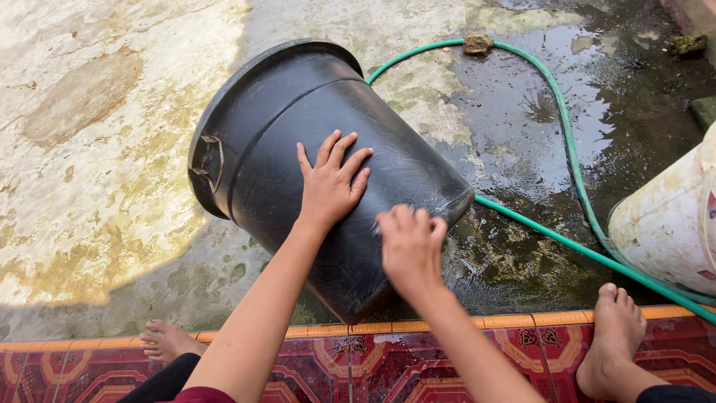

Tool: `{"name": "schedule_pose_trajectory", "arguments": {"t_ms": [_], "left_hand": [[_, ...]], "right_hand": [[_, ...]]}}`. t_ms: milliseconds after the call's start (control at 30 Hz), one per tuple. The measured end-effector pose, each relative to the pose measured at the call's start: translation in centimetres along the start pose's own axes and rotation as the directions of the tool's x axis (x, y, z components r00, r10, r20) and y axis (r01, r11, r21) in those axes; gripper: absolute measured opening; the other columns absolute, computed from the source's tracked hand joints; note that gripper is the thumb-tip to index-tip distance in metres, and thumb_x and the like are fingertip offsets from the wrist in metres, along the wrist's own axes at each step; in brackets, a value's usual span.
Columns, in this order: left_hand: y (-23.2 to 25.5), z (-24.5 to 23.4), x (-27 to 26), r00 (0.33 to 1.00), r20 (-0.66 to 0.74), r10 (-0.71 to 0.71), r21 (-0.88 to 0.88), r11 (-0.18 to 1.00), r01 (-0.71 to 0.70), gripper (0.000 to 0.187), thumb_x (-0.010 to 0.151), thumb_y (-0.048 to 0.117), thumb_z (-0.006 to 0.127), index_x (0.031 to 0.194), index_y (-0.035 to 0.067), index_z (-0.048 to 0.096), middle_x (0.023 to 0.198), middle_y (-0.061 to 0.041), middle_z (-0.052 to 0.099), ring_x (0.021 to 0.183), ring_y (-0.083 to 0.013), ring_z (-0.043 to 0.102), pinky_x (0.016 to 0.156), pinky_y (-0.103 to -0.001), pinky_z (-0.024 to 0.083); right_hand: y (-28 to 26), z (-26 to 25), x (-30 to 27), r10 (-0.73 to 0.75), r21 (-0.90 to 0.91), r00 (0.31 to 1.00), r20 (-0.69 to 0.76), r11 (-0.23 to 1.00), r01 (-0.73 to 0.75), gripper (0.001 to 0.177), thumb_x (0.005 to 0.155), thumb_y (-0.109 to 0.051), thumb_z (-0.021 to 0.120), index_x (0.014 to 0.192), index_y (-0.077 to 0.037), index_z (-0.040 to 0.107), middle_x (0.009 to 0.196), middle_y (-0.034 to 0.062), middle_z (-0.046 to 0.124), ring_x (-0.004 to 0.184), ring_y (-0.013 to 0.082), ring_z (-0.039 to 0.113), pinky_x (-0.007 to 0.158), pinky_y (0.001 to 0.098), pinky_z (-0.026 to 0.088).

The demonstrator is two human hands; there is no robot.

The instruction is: The person cleans a black plastic bucket by scrubbing the outer surface with a small abrasive pad and then scrubbing around the rim and handles.

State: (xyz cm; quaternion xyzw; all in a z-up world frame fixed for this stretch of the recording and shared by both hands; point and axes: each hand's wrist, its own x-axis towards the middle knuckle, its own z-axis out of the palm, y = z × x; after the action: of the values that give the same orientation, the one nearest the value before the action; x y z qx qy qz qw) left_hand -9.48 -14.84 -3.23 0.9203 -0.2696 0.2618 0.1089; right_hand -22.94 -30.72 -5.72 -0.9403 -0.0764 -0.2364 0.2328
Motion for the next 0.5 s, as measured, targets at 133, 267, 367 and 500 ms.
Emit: {"name": "schedule_pose_trajectory", "arguments": {"t_ms": [133,267,367,500], "left_hand": [[0.2,0.0,0.4,0.999,0.02,-0.04,-0.076,0.996,0.042,0.029,0.1,0.036,0.06,0.126,0.029,0.069,0.147,0.001,0.055,0.148,-0.0233,0.04,0.116,-0.078,0.01],[-1.2,-1.2,1.8,0.981,0.169,-0.096,-0.275,0.951,0.14,0.032,0.099,0.034,0.061,0.128,0.022,0.068,0.143,-0.001,0.059,0.144,-0.024,0.042,0.116,-0.075,0.012],[-6.7,-3.6,4.9,0.99,0.073,-0.121,-0.403,0.904,0.14,0.04,0.101,0.042,0.059,0.135,0.021,0.064,0.142,-0.003,0.059,0.141,-0.0223,0.05,0.123,-0.05,0.044],[-17.2,-6.5,10.9,0.89,-0.443,0.108,0.45,0.885,0.117,0.059,0.085,0.049,0.068,0.125,0.006,0.066,0.126,-0.021,0.067,0.118,-0.0406,0.062,0.091,-0.054,0.046]], "right_hand": [[7.2,0.8,10.8,0.388,-0.023,0.915,0.113,0.921,-0.388,0.026,0.095,-0.023,0.06,0.118,-0.012,0.064,0.116,0.0105,0.059,0.107,0.035,0.052,0.086,0.0581,0.036],[3.1,1.0,9.6,0.128,-0.009,0.989,0.068,0.992,-0.128,0.022,0.094,-0.018,0.06,0.114,-0.011,0.063,0.111,0.0107,0.059,0.107,0.0331,0.054,0.087,0.051,0.04],[-2.6,-0.9,4.3,-0.138,0.039,0.987,0.078,0.99,0.136,0.027,0.087,-0.015,0.061,0.114,-0.013,0.064,0.106,0.0064,0.057,0.101,0.0283,0.053,0.088,0.0489,0.038],[-2.9,-3.3,2.8,-0.155,0.16,0.974,0.168,0.979,0.128,0.033,0.079,-0.016,0.065,0.111,-0.013,0.065,0.112,0.0054,0.059,0.103,0.026,0.053,0.09,0.0502,0.036]]}}
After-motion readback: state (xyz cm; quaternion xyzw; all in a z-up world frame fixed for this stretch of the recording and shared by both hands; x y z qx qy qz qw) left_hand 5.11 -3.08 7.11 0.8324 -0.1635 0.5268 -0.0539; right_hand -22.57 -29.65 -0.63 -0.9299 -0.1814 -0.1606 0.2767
